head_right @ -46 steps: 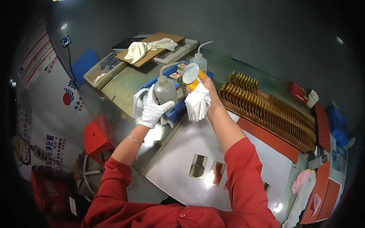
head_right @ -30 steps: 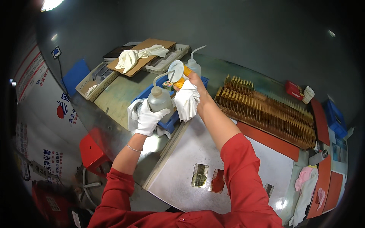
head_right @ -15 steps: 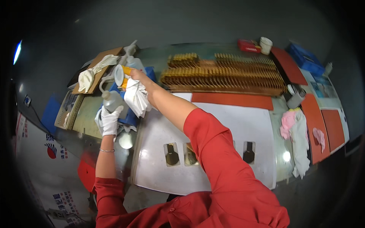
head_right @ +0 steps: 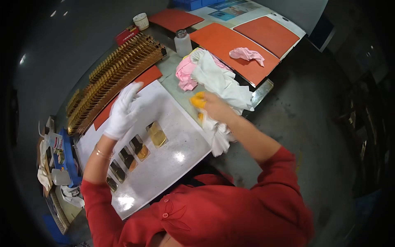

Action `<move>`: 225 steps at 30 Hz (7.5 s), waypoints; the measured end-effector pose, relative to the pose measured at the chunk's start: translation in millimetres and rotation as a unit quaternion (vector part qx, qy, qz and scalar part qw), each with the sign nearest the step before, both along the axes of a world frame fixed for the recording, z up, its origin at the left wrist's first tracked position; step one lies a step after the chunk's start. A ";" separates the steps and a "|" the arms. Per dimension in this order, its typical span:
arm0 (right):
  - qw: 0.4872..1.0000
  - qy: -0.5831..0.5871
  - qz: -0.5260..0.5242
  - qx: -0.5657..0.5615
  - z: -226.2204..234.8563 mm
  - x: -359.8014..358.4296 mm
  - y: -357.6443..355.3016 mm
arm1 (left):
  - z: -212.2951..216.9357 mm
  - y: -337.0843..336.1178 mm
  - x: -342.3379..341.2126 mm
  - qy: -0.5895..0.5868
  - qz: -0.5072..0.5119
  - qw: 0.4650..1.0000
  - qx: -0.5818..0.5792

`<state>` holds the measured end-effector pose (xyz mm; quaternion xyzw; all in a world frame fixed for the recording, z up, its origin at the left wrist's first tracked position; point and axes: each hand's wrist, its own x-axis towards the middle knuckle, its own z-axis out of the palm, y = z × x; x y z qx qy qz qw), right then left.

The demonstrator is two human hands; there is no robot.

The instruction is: The person wipes the surface of small, rectangular, gold-colored decorative items arranged on a metal tray using a white cloth. They handle the items one by one, wiping each surface and then moving them to a stack of similar items on the side of the workspace.

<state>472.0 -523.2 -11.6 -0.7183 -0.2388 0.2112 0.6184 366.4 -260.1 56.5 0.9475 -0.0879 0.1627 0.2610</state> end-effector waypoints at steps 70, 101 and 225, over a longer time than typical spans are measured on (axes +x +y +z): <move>0.828 -0.373 0.202 -0.368 -26.5 -69.3 141.7 | -109.3 -4.3 -81.4 0.057 0.177 0.963 0.197; 0.821 -0.406 0.253 -0.310 11.1 -98.9 116.3 | -84.2 32.1 -142.7 0.113 0.221 0.956 0.155; 0.776 -0.423 0.361 -0.299 -19.9 -206.3 301.6 | -101.9 68.5 -276.1 0.123 0.365 0.911 0.149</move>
